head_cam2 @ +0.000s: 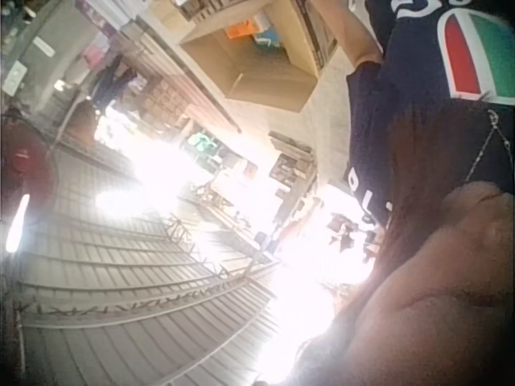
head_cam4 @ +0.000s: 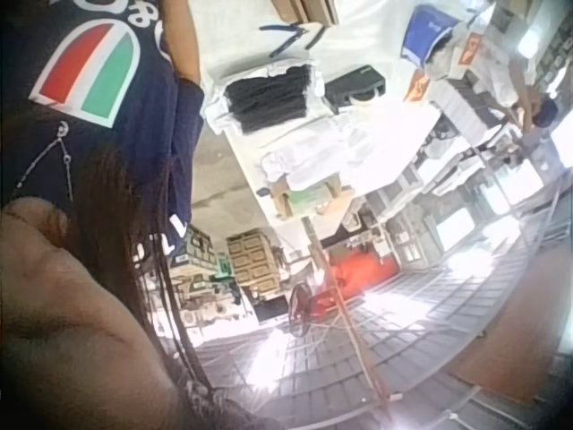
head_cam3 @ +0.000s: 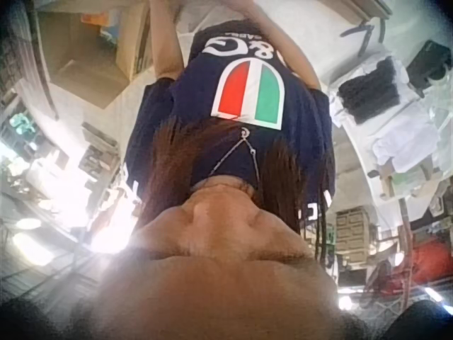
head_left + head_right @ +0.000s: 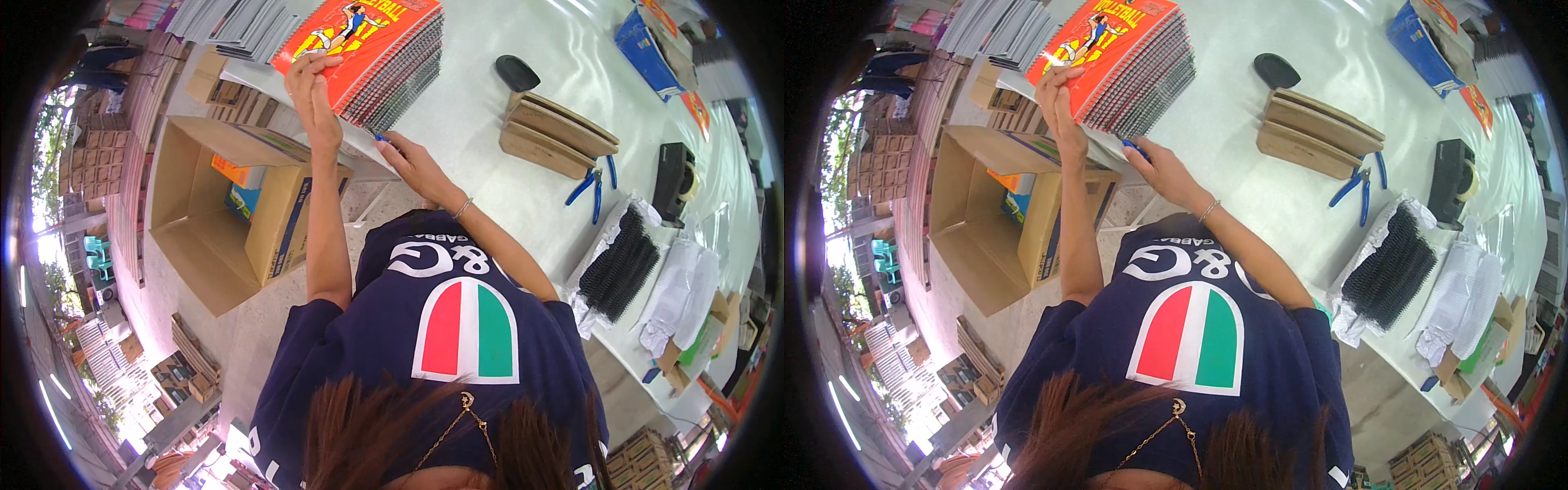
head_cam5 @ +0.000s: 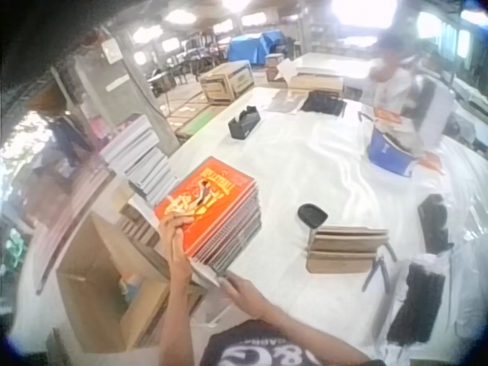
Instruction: The person trims the edges of a stack of books using shears, organizes stacks of books on a table, and applies adhesive tape to small cardboard components by hand.
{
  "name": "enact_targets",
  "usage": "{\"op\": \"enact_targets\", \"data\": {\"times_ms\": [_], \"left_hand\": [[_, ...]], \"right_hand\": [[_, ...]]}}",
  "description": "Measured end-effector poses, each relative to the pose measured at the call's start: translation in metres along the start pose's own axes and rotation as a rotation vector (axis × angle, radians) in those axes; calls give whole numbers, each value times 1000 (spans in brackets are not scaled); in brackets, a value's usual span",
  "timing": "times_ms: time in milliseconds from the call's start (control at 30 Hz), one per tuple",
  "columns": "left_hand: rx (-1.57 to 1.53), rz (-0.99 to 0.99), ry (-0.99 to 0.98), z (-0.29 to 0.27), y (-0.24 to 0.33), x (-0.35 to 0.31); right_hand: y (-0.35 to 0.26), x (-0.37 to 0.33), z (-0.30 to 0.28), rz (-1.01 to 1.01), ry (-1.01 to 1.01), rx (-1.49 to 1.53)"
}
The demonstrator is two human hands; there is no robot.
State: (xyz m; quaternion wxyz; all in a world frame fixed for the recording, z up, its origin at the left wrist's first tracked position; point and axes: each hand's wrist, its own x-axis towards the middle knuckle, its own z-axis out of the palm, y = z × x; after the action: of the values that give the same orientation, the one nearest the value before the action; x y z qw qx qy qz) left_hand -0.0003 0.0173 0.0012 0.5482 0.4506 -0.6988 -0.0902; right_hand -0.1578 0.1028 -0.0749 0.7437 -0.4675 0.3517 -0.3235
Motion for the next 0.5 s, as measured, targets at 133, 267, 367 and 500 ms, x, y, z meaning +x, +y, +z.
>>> {"op": "enact_targets", "data": {"times_ms": [133,267,367,500], "left_hand": [[-27,-5,9,0,2,1],[12,-24,6,0,1,0],[-7,-5,10,0,2,1],[-17,-8,15,1,2,1]], "right_hand": [[8,-6,3,-527,572,-916],[5,-6,2,-532,613,-1066],[5,-2,2,-561,617,-1145],[11,3,0,-554,628,-1144]]}}
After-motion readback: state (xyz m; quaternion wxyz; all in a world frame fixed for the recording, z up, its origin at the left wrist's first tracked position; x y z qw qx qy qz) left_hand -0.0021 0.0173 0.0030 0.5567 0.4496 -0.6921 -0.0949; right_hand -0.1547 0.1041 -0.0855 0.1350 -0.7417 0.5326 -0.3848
